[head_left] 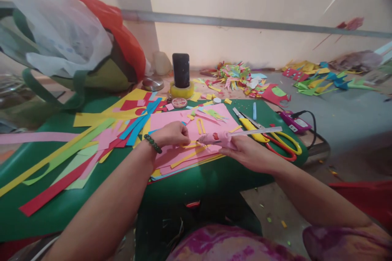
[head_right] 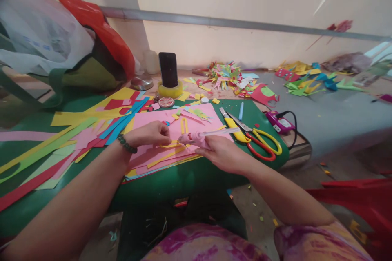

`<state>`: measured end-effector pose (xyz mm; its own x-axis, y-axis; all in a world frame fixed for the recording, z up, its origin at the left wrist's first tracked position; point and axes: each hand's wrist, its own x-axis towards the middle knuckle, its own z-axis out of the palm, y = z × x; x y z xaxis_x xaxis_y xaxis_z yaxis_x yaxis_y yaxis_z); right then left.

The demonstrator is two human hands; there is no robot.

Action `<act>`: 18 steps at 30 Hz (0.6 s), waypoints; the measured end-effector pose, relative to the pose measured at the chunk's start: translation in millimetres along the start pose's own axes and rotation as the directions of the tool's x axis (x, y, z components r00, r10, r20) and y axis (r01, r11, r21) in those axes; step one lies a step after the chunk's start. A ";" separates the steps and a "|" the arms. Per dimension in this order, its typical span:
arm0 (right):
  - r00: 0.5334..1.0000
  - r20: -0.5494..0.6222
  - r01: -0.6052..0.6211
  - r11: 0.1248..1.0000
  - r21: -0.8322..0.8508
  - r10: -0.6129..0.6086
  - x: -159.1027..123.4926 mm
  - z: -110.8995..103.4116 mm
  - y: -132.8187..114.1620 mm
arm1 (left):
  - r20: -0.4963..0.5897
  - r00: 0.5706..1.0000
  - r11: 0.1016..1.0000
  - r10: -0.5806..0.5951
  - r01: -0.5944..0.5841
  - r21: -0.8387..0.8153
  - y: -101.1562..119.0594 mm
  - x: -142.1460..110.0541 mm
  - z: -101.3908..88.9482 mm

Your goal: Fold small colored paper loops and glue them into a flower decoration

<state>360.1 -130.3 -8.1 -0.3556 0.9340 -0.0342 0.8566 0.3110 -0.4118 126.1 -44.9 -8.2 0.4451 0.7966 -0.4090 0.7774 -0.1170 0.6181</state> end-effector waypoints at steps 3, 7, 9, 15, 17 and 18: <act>0.997 0.065 -0.039 0.999 -0.012 0.039 3.8 0.1 -2.5 | -0.001 1.000 1.000 -0.006 0.006 -0.004 -0.2 -0.4 0.4; 0.997 0.066 -0.040 0.998 -0.039 0.043 4.0 -3.7 -4.3 | -0.001 1.000 1.000 -0.009 0.009 -0.024 -1.8 0.1 0.9; 0.997 0.066 -0.026 0.999 -0.035 0.028 2.9 -6.1 -3.0 | 0.003 1.000 0.999 -0.001 0.002 -0.034 -2.6 0.6 1.1; 0.999 0.051 0.005 1.000 0.009 -0.006 5.3 -7.7 -1.3 | 0.002 1.000 1.000 0.017 -0.017 -0.001 -3.1 0.5 1.0; 0.998 0.056 0.009 1.000 0.000 -0.009 7.8 -7.0 -2.2 | 0.007 1.000 1.000 0.018 -0.018 0.001 -2.5 -0.3 0.7; 0.998 0.055 0.008 1.000 -0.008 -0.008 8.6 -7.0 -2.5 | 0.008 1.000 1.000 0.020 -0.020 0.001 -2.1 -0.7 0.6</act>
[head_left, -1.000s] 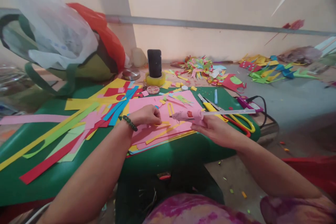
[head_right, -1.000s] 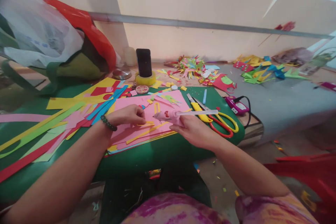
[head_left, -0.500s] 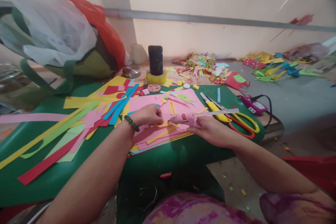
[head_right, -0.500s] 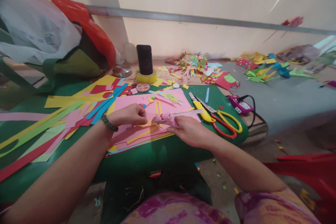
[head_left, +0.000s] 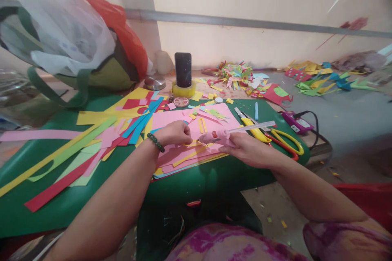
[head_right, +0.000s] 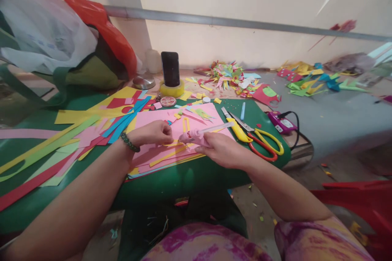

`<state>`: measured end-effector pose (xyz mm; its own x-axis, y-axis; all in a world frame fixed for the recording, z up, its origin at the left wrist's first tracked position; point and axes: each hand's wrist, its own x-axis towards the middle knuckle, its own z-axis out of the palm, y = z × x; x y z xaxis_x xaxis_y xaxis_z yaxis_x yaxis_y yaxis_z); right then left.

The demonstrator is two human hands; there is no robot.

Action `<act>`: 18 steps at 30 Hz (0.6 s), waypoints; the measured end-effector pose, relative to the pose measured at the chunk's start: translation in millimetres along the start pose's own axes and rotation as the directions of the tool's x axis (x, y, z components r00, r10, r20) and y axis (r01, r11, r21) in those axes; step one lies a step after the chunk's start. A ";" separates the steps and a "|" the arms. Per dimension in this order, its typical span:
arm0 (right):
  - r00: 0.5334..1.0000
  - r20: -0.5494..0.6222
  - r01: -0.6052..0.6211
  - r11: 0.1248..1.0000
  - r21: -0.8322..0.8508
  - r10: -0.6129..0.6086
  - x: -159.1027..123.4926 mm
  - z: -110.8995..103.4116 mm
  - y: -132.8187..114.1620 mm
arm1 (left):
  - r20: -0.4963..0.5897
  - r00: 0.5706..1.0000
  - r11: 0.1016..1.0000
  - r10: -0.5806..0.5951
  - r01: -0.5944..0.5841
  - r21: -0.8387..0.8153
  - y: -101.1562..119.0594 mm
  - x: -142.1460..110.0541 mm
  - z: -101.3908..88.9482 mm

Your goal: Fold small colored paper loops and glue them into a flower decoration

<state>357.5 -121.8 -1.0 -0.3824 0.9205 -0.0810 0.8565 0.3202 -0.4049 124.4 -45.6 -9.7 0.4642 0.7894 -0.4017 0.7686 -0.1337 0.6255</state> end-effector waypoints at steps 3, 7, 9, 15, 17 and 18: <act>1.000 -0.001 0.005 1.000 0.019 -0.005 -0.1 -1.9 0.8 | -0.001 1.000 1.000 0.006 -0.006 -0.010 1.2 -0.7 -0.1; 0.999 0.017 0.030 0.994 0.109 -0.032 -3.3 -6.7 2.6 | -0.008 1.000 1.000 0.004 -0.005 -0.021 1.7 -0.2 0.1; 0.999 0.026 0.028 0.992 0.126 -0.031 -3.7 -7.8 2.2 | -0.011 1.000 1.000 0.008 -0.008 -0.025 1.3 0.1 0.2; 0.999 0.030 0.033 0.987 0.158 -0.038 -2.7 -9.6 -0.3 | 0.003 1.000 0.999 0.011 -0.011 -0.049 -0.6 0.2 -0.1; 0.999 0.019 0.045 0.982 0.182 -0.049 -4.6 -12.1 -0.6 | 0.003 1.000 0.999 0.019 -0.019 -0.050 -0.8 0.2 -0.2; 0.999 0.003 0.052 0.979 0.198 -0.053 -6.2 -13.6 -0.6 | 0.000 1.000 0.999 0.020 -0.020 -0.048 -0.7 0.2 -0.3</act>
<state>364.1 -124.7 12.1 -0.4283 0.9015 -0.0618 0.7501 0.3166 -0.5806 123.8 -45.1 -10.1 0.4796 0.7865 -0.3891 0.7374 -0.1209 0.6646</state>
